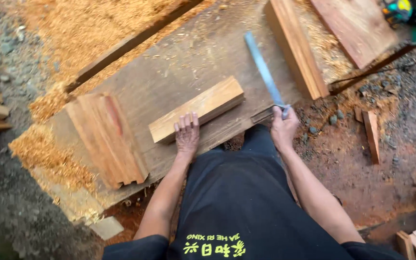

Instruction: Marking lines on wooden blocks using a try square and a marker for layout

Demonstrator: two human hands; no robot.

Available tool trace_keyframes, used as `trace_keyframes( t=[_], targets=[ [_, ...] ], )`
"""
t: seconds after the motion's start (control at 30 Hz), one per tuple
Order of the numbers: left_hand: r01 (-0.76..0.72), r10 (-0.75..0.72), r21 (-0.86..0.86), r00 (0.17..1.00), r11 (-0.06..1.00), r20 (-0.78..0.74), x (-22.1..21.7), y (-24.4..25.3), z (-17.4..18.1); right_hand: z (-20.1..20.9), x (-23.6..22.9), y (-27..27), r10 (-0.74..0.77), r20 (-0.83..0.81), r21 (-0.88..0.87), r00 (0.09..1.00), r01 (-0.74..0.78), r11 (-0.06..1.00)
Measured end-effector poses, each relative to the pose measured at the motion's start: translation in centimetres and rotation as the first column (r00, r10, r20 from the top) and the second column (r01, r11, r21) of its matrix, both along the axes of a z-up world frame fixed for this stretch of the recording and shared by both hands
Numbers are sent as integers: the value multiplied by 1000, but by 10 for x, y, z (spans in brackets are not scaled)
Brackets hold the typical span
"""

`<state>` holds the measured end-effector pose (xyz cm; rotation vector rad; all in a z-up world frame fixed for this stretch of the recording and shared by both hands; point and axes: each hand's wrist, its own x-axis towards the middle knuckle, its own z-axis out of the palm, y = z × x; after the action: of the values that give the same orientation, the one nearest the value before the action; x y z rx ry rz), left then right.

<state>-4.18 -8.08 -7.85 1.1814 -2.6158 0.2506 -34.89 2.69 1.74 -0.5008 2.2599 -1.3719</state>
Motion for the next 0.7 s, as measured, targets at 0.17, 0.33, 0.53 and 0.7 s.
trace_keyframes(
  t=[0.17, 0.33, 0.53, 0.7],
  targets=[
    [56, -44, -71, 986, 996, 161, 5, 14, 4, -30, 4, 10, -88, 109, -8, 990, 90, 996],
    [95, -78, -50, 961, 994, 264, 4, 28, 3, -61, 34, 13, -180, 344, -109, 922, 230, 967],
    [93, -124, 241, 985, 966, 117, -29, 17, 59, -97, 78, -1, -136, 533, -161, 835, 258, 953],
    [297, -232, 465, 953, 834, -192, -96, -12, 71, -114, 97, -25, -23, 568, -260, 823, 206, 943]
  ],
)
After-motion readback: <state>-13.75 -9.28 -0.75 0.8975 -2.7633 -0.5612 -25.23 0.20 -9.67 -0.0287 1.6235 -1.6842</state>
